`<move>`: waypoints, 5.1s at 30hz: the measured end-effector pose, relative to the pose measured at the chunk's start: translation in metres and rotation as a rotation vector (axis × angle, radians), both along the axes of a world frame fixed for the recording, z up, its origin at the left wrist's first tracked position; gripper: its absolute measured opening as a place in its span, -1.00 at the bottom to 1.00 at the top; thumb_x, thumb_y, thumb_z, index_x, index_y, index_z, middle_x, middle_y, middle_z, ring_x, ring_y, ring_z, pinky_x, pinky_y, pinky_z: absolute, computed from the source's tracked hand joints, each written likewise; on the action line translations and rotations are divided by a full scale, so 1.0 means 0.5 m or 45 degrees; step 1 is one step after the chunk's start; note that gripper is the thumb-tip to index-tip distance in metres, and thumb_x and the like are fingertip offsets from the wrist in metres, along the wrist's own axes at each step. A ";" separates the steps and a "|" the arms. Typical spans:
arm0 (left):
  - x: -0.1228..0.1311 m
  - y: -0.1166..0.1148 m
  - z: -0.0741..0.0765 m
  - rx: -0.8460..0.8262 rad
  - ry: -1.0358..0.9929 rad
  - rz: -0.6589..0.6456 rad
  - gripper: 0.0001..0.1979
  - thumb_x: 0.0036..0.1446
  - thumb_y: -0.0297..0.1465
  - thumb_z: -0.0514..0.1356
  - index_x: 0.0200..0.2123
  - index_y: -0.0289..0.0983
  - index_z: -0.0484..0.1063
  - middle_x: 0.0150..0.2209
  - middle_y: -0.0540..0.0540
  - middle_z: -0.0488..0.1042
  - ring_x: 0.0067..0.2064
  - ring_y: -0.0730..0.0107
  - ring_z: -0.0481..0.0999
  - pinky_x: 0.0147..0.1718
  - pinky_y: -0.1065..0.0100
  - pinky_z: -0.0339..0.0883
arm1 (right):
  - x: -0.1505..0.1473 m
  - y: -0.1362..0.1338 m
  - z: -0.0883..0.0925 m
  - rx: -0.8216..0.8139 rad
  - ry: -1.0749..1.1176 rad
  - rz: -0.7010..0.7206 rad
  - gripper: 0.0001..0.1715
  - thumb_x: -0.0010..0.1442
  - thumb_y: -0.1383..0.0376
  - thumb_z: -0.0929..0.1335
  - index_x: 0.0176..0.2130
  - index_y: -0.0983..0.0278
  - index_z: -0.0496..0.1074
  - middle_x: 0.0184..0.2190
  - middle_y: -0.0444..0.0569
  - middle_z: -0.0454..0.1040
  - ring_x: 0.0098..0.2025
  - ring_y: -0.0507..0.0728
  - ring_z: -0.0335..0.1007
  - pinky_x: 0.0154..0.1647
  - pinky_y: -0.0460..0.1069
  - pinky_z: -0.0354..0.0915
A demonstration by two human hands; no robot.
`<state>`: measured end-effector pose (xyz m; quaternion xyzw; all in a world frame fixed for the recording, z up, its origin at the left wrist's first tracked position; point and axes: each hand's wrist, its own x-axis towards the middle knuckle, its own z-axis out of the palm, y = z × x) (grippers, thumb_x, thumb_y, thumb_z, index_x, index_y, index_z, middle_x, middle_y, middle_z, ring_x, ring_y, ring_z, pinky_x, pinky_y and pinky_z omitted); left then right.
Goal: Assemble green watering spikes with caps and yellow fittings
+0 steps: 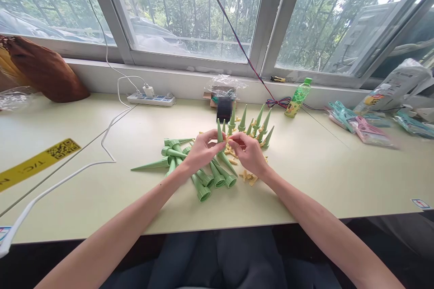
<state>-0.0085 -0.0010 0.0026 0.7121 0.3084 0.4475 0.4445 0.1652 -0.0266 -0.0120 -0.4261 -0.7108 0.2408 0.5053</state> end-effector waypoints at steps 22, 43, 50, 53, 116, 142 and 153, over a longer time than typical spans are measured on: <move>0.003 0.005 -0.003 0.137 -0.130 -0.059 -0.86 0.08 -0.34 0.30 -0.29 -0.27 0.56 -0.23 -0.12 0.50 -0.16 0.31 0.48 -0.10 0.25 0.44 | 0.002 -0.001 0.002 0.067 -0.108 -0.098 -0.56 0.34 0.03 0.22 -0.44 0.26 0.32 -0.60 -0.18 0.22 -0.56 -0.01 0.06 -0.50 -0.08 0.08; 0.001 0.000 -0.008 0.439 -0.025 0.123 -0.87 0.17 -0.38 0.24 -0.24 -0.18 0.60 -0.17 -0.13 0.54 -0.11 0.24 0.52 -0.06 0.19 0.42 | -0.004 -0.002 0.001 -0.010 0.166 0.038 -0.78 0.30 0.14 0.28 -0.22 0.24 0.35 -0.43 -0.13 0.37 -0.50 -0.01 0.26 -0.48 -0.08 0.28; -0.003 0.002 -0.009 0.487 0.061 0.147 -0.85 0.16 -0.36 0.25 -0.22 -0.19 0.61 -0.20 -0.13 0.58 -0.13 0.24 0.50 -0.11 0.22 0.44 | -0.004 -0.002 -0.002 -0.010 0.207 0.057 -0.82 0.31 0.18 0.28 -0.24 0.25 0.34 -0.47 -0.16 0.33 -0.52 -0.02 0.24 -0.50 -0.09 0.26; -0.005 0.003 -0.008 0.546 0.077 0.166 -0.86 0.17 -0.37 0.25 -0.23 -0.19 0.62 -0.22 -0.11 0.59 -0.16 0.26 0.49 -0.14 0.24 0.43 | -0.005 -0.002 -0.003 -0.011 0.211 0.053 -0.81 0.31 0.17 0.28 -0.23 0.25 0.34 -0.48 -0.17 0.33 -0.54 -0.02 0.23 -0.51 -0.09 0.25; -0.006 0.005 -0.015 0.703 0.129 0.192 -0.81 0.11 -0.51 0.27 -0.23 -0.16 0.62 -0.24 -0.04 0.62 -0.19 0.30 0.49 -0.19 0.28 0.44 | 0.000 -0.006 0.002 -0.036 0.003 -0.050 -0.60 0.32 0.03 0.24 -0.38 0.25 0.35 -0.65 -0.16 0.30 -0.61 0.03 0.19 -0.54 -0.06 0.18; -0.005 0.008 -0.020 0.677 0.125 0.192 -0.87 0.15 -0.43 0.26 -0.25 -0.17 0.61 -0.24 -0.06 0.61 -0.15 0.28 0.53 -0.14 0.26 0.46 | -0.002 -0.003 -0.001 -0.059 0.014 -0.056 -0.59 0.31 0.00 0.24 -0.37 0.25 0.35 -0.64 -0.15 0.31 -0.60 0.03 0.19 -0.54 -0.05 0.18; -0.008 0.009 -0.020 0.720 0.128 0.192 -0.82 0.13 -0.51 0.25 -0.24 -0.16 0.61 -0.24 -0.06 0.61 -0.13 0.27 0.52 -0.12 0.25 0.45 | -0.006 -0.001 -0.003 -0.115 0.061 -0.033 -0.59 0.31 0.00 0.24 -0.39 0.24 0.32 -0.67 -0.17 0.31 -0.64 0.02 0.17 -0.57 -0.06 0.17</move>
